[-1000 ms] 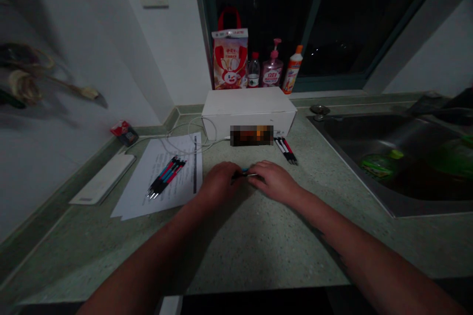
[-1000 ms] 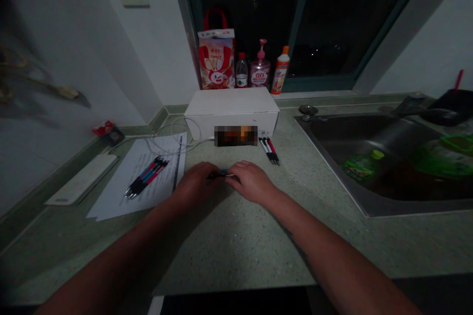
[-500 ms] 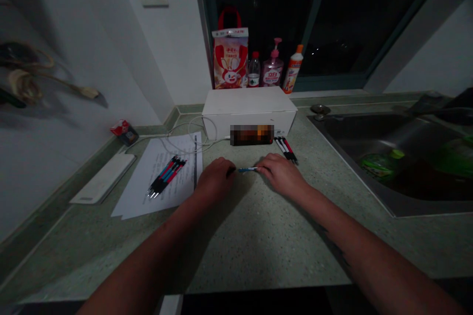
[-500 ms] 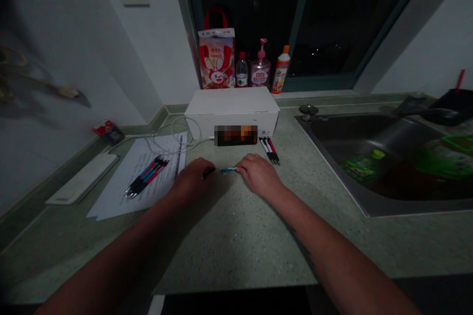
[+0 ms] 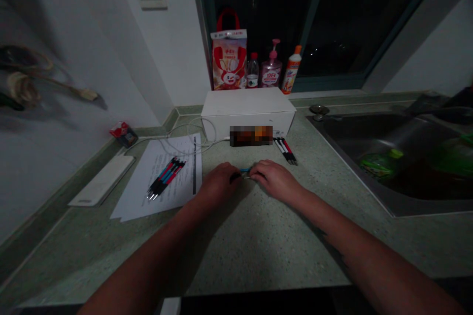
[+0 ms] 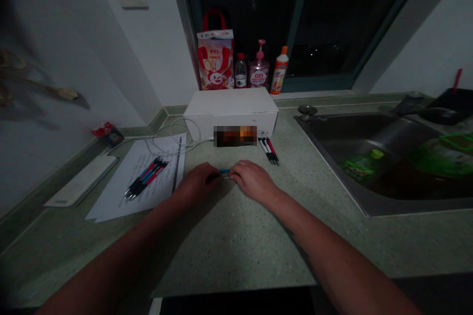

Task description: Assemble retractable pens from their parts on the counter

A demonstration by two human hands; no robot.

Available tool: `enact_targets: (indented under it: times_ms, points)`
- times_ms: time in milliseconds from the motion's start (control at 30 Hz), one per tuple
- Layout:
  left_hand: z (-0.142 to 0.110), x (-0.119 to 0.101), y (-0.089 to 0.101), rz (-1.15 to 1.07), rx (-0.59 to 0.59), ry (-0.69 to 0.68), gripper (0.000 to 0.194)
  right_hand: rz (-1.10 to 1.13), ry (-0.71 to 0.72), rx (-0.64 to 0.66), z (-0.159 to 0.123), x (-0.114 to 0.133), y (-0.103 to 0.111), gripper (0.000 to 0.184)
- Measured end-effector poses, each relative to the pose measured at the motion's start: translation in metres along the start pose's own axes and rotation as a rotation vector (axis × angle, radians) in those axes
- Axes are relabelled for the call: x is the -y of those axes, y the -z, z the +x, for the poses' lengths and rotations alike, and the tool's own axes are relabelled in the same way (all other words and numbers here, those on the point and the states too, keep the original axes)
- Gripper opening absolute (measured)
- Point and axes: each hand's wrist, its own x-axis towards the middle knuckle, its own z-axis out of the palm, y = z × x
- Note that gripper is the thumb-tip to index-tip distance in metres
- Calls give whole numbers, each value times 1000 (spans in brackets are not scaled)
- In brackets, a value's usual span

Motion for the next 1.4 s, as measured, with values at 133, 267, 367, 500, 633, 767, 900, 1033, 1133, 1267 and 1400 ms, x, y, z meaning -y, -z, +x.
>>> enact_targets:
  times_ms: [133,267,367,500,633,767,900,1033,1133,1267,1400]
  points:
    - [-1,-1,3,-6,16,3,21,64,-19,-36,0,-1,2,11]
    - [-1,-2,5,12,1,-18,20,111,-34,-58,1,0,4,11]
    - [-2,-2,5,13,-22,-23,19,102,-28,-51,1,1,4,11]
    - [-2,-1,4,11,-21,-39,17,12,-35,-4,0,3,6,8]
    - [-2,-2,7,86,-1,4,18,-75,-94,60,-1,3,12,13]
    - [-1,-4,10,130,29,54,19,-85,-114,81,-2,2,13,15]
    - [-1,-7,10,137,29,61,19,-94,-96,99,-3,2,10,14]
    - [-1,-6,10,137,21,75,18,-109,-108,103,-3,-1,13,16]
    - [-1,-4,9,132,16,68,19,-108,-106,114,-4,-3,16,17]
    - [-1,-1,5,88,-1,31,18,-85,-83,115,-4,-2,15,16]
    - [-1,-1,5,53,7,38,17,-77,-88,107,-4,0,12,13]
